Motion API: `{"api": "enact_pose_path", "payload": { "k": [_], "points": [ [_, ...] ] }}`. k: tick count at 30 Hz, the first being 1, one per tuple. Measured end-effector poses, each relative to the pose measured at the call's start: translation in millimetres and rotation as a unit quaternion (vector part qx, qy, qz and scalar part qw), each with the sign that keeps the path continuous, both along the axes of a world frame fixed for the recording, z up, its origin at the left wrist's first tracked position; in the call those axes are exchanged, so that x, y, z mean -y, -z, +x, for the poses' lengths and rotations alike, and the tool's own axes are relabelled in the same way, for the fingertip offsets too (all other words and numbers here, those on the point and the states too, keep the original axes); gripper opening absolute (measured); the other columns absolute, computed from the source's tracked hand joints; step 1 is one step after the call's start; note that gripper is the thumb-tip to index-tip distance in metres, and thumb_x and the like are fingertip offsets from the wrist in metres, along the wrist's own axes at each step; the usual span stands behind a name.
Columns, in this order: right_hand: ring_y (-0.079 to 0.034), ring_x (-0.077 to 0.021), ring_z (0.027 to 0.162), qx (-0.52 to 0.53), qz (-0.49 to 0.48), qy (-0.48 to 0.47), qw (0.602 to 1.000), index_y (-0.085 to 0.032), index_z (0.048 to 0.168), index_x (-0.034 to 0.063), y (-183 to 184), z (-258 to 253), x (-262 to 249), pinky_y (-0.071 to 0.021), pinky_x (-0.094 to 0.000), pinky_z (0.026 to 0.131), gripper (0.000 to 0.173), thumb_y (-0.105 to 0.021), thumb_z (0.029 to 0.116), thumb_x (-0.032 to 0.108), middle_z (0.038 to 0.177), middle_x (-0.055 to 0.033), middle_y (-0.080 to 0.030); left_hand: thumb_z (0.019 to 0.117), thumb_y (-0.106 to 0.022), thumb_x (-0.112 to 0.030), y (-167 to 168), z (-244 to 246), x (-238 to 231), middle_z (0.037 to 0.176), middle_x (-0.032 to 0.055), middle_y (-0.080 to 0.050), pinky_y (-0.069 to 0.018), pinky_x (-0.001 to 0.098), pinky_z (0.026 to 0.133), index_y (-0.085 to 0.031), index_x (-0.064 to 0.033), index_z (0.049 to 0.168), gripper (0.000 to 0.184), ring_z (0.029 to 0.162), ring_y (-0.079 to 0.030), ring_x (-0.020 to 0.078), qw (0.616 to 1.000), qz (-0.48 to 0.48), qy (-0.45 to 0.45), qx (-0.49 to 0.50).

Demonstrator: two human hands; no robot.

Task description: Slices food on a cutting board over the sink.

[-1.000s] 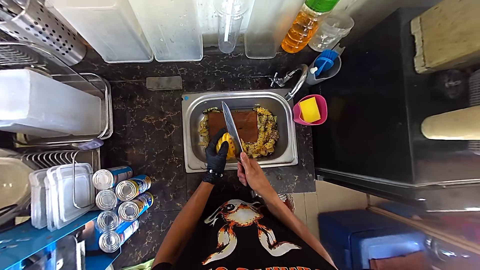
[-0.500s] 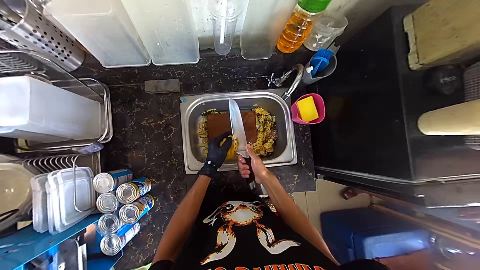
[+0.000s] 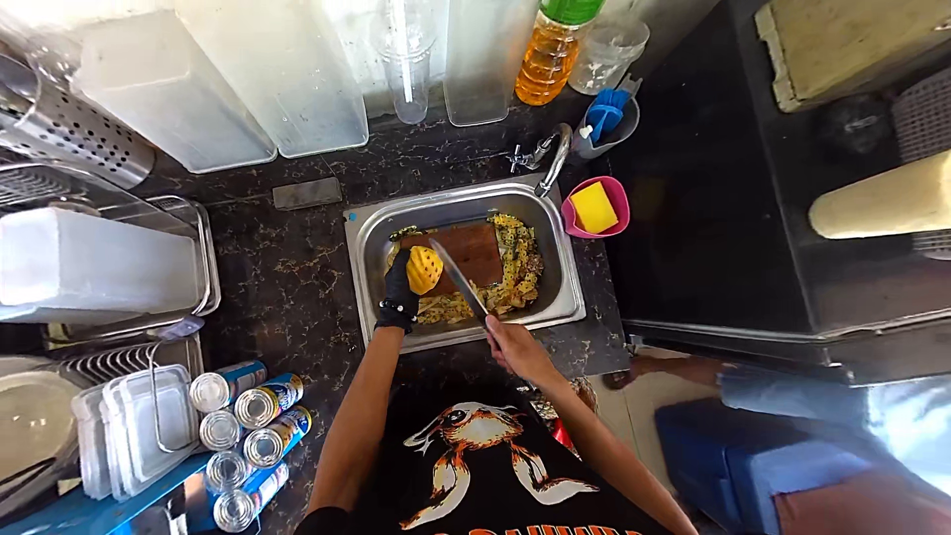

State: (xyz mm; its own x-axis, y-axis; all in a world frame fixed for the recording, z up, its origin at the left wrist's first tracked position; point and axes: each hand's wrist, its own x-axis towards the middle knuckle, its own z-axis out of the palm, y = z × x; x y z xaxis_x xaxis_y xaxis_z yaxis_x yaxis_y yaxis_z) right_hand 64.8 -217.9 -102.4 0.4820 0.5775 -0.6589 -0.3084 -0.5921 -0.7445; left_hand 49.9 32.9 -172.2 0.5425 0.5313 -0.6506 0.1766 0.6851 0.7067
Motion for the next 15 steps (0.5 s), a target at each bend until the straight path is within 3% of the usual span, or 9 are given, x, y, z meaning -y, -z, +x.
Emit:
{"api": "enact_pose_path", "payload": {
  "k": [8,12,15],
  "points": [
    [-0.044,-0.0089,0.045,-0.027,0.016,-0.005,0.999,-0.055,0.078,0.0119,6,-2,-17,-0.0392,-0.0266,0.045,0.058,-0.028,0.1107,0.051,0.057,0.004,-0.045,0.1061,-0.042,-0.045,-23,-5,9,0.106,0.0079,-0.067,-0.0573,0.0431,0.082,-0.056,-0.0132,0.127,0.041,0.095,-0.066,0.0204,0.996,-0.067,0.047,0.017],
    [-0.042,-0.0077,0.043,-0.086,0.043,0.041,0.994,-0.053,0.081,0.0099,4,-1,-33,-0.039,-0.0236,0.043,0.056,-0.027,0.1118,0.049,0.055,0.0039,-0.043,0.1063,-0.044,-0.043,-28,-5,21,0.099,0.0069,-0.067,-0.0576,0.0402,0.079,-0.059,-0.0112,0.121,0.038,0.089,-0.066,0.0184,0.996,-0.06,0.065,-0.004],
    [-0.044,-0.0081,0.043,-0.103,0.057,0.082,0.99,-0.053,0.08,0.009,8,5,-52,-0.0406,-0.0234,0.044,0.061,-0.026,0.1104,0.054,0.054,0.0026,-0.044,0.1064,-0.047,-0.042,-23,-5,36,0.092,0.0061,-0.067,-0.0578,0.0375,0.075,-0.063,-0.0092,0.116,0.037,0.082,-0.066,0.0168,0.994,-0.031,0.099,-0.021]
  ]
}}
